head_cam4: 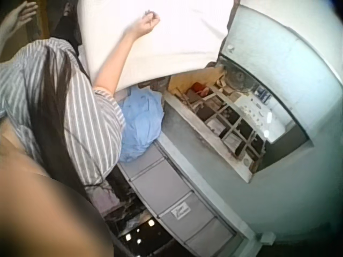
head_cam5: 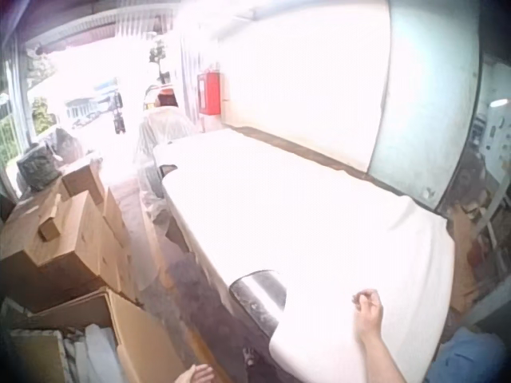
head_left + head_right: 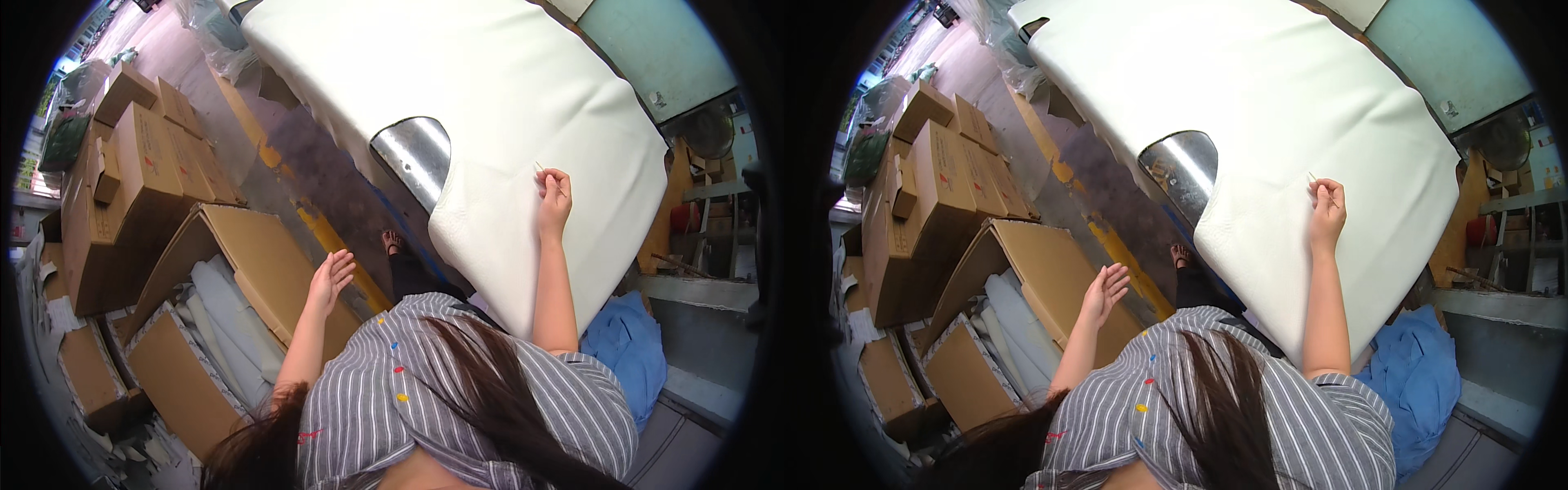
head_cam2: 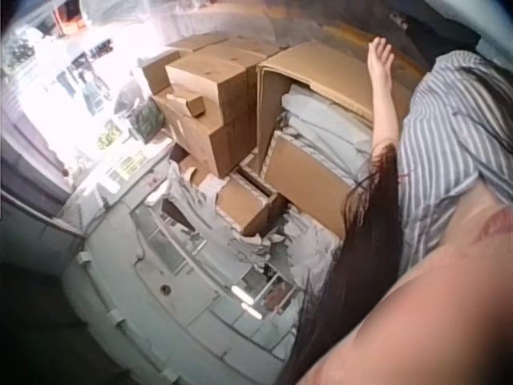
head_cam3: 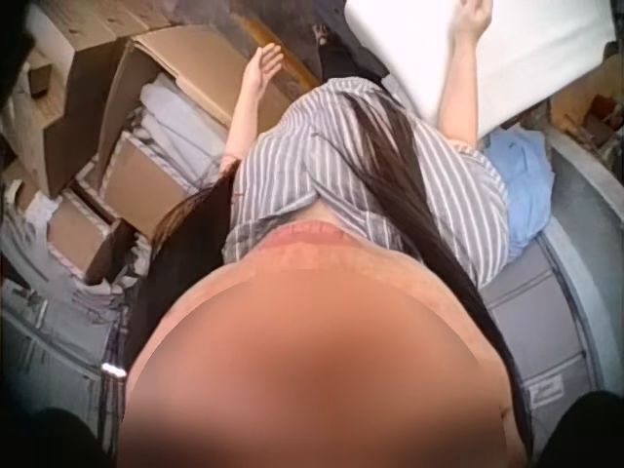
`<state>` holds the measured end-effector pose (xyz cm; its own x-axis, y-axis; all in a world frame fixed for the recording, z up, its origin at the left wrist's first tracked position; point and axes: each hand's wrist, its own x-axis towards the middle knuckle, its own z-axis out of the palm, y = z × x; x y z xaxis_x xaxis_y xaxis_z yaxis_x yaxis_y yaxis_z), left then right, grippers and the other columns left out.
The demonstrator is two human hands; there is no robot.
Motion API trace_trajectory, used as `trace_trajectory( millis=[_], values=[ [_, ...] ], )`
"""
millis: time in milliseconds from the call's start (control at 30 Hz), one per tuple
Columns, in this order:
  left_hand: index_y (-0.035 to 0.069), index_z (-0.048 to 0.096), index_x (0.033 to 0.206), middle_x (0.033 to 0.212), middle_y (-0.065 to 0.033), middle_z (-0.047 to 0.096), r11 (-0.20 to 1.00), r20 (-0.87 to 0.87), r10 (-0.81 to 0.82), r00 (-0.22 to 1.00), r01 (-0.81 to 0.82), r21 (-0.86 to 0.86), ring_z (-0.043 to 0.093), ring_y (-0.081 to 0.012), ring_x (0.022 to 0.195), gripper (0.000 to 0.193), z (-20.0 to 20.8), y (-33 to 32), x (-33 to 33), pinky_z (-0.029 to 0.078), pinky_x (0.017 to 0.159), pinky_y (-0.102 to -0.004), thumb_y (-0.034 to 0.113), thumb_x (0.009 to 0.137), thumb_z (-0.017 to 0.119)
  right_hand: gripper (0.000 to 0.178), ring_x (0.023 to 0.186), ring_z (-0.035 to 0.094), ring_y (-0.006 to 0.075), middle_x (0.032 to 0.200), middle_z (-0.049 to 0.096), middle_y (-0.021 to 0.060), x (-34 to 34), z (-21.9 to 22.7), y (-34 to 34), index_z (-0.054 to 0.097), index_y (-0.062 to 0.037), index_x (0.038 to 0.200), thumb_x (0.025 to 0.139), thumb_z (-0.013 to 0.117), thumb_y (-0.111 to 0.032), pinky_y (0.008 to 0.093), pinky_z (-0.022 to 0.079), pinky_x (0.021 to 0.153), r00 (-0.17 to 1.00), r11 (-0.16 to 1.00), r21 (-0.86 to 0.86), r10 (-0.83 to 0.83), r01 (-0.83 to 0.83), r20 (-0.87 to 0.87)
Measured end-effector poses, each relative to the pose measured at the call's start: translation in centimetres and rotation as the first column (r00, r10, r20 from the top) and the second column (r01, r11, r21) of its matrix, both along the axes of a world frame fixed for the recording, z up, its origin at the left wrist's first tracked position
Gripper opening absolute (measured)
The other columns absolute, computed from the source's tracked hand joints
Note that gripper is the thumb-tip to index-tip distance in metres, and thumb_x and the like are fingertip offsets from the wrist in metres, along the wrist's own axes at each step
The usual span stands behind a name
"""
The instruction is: The person marks a large piece of white fabric with a small tool, then folds and places it into a cardboard box. The person repeats the process with another piece of fabric.
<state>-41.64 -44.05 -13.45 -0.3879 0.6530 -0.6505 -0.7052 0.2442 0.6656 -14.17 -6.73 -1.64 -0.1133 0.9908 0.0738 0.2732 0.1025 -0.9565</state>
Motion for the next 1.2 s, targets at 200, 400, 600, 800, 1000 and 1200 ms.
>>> trace_trajectory(
  millis=[200, 400, 600, 800, 1000, 1200],
  values=[
    [0.007, 0.044, 0.146, 0.149, -0.01, 0.048, 1.0, 0.066, 0.021, 0.998, -0.022, 0.003, 0.05, -0.025, 0.133, 0.055, -0.2, 8.0, -11.8, 0.043, 0.108, -0.0381, 0.045, 0.106, 0.038, 0.006, 0.087, 0.056, 0.0089, 0.089, 0.06, 0.0007, -10.3, -1.5, 2.1, 0.059, -0.0059, 0.097, 0.096, 0.052, -0.006, 0.0238, 0.045, 0.082, 0.985, 0.995, 0.07, 0.085, -0.075, -0.151],
    [0.009, 0.044, 0.146, 0.15, -0.0108, 0.048, 0.999, 0.167, -0.028, 0.986, 0.021, 0.043, 0.052, -0.0268, 0.131, 0.052, -1.1, 15.3, -22.4, 0.044, 0.106, -0.0411, 0.04, 0.105, 0.036, 0.012, 0.078, 0.064, 0.0253, 0.079, 0.065, 0.0132, -27.7, 0.0, -1.3, 0.061, -0.0021, 0.087, 0.083, 0.059, -0.012, 0.0341, 0.05, 0.075, 0.924, 0.921, 0.111, 0.379, -0.373, -0.042],
    [0.008, 0.041, 0.147, 0.153, -0.014, 0.042, 0.986, 0.289, -0.165, 0.943, 0.164, 0.028, 0.049, -0.0329, 0.134, 0.054, -3.6, 21.0, -31.4, 0.041, 0.109, -0.0464, 0.029, 0.097, 0.039, 0.011, 0.082, 0.063, 0.0272, 0.078, 0.065, 0.0116, -34.4, 1.1, -3.3, 0.06, -0.0042, 0.082, 0.081, 0.059, -0.015, 0.0384, 0.05, 0.075, 0.93, 0.937, 0.174, 0.251, -0.304, 0.268],
    [0.007, 0.044, 0.14, 0.149, -0.0168, 0.043, 0.941, 0.362, -0.33, 0.872, 0.333, 0.055, 0.048, -0.0353, 0.134, 0.049, -5.5, 24.3, -36.2, 0.042, 0.108, -0.0479, 0.024, 0.094, 0.041, 0.012, 0.085, 0.062, 0.0257, 0.081, 0.065, 0.0097, -32.2, 1.5, -2.5, 0.061, -0.0056, 0.085, 0.083, 0.06, -0.018, 0.0379, 0.05, 0.074, 0.893, 0.986, 0.166, -0.069, -0.006, 0.444],
    [0.009, 0.047, 0.128, 0.135, -0.0163, 0.053, 0.939, 0.471, -0.317, 0.823, 0.344, 0.03, 0.052, -0.0376, 0.127, 0.039, -9.2, 25.2, -36.2, 0.042, 0.108, -0.052, 0.021, 0.091, 0.044, 0.014, 0.078, 0.064, 0.0263, 0.078, 0.068, 0.0084, -30.4, 1.1, -0.6, 0.063, -0.0077, 0.083, 0.086, 0.061, -0.022, 0.0391, 0.051, 0.072, 0.859, 0.951, 0.131, -0.308, 0.279, 0.409],
    [0.011, 0.046, 0.129, 0.135, -0.0163, 0.053, 0.924, 0.503, -0.345, 0.793, 0.381, 0.033, 0.05, -0.0381, 0.129, 0.041, -10.0, 25.3, -35.2, 0.04, 0.108, -0.0527, 0.019, 0.089, 0.044, 0.014, 0.073, 0.067, 0.0195, 0.079, 0.07, 0.0071, -24.8, 0.4, -0.8, 0.062, -0.0058, 0.087, 0.089, 0.058, -0.019, 0.033, 0.051, 0.071, 0.713, 0.855, 0.196, -0.51, 0.479, 0.482]
  ],
)
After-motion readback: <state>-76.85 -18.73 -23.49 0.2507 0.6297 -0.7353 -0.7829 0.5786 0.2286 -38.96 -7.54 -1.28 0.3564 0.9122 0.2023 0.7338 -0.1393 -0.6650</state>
